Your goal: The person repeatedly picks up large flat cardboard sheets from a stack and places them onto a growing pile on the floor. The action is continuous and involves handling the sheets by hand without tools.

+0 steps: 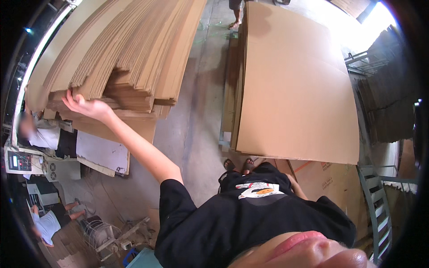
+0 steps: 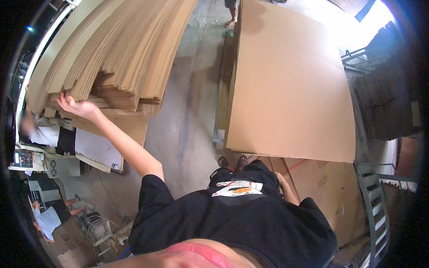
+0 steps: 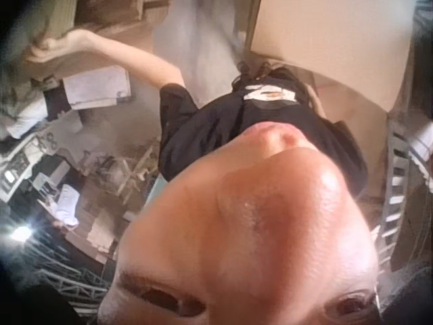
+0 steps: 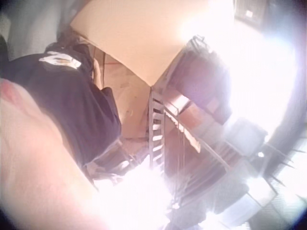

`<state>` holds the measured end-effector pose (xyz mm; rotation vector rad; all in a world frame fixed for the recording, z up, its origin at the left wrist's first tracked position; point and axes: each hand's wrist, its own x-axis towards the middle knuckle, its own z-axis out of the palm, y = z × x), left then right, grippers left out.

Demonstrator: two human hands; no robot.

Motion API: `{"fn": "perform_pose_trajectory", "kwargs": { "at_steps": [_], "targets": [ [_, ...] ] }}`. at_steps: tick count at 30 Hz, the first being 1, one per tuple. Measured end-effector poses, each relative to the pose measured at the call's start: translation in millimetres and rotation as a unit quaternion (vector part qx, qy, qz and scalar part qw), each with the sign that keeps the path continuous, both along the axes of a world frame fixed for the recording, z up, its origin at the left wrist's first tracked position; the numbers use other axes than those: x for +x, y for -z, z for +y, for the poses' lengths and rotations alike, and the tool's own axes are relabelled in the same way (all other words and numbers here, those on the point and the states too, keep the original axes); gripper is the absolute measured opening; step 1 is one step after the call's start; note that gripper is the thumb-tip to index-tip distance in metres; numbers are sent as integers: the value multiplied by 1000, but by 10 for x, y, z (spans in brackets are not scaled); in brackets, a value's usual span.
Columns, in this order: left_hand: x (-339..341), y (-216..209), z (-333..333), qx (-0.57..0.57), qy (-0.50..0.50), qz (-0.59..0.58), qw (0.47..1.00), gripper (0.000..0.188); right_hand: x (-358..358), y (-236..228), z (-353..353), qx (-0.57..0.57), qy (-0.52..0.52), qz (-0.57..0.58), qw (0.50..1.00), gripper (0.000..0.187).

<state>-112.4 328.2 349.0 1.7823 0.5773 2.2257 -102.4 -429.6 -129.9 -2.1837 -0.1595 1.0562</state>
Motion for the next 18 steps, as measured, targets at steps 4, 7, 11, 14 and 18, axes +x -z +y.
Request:
{"fn": "perform_pose_trajectory", "kwargs": {
  "at_steps": [4,7,11,14,18],
  "targets": [
    [111,8,41,-21,8,54,998,55,-292,180,141,-9,104,25,994,41],
    [162,38,99,-27,67,-16,997,52,-275,105,413,-6,178,57,982,42],
    [196,-66,-18,-40,99,-89,990,52,-169,-69,854,-5,260,88,961,43],
    [209,-58,67,-50,48,-85,994,59,-166,313,1102,64,340,107,932,47],
    [182,16,202,14,38,-48,998,65,-260,772,1646,-29,175,-22,984,49]
  ]
}}
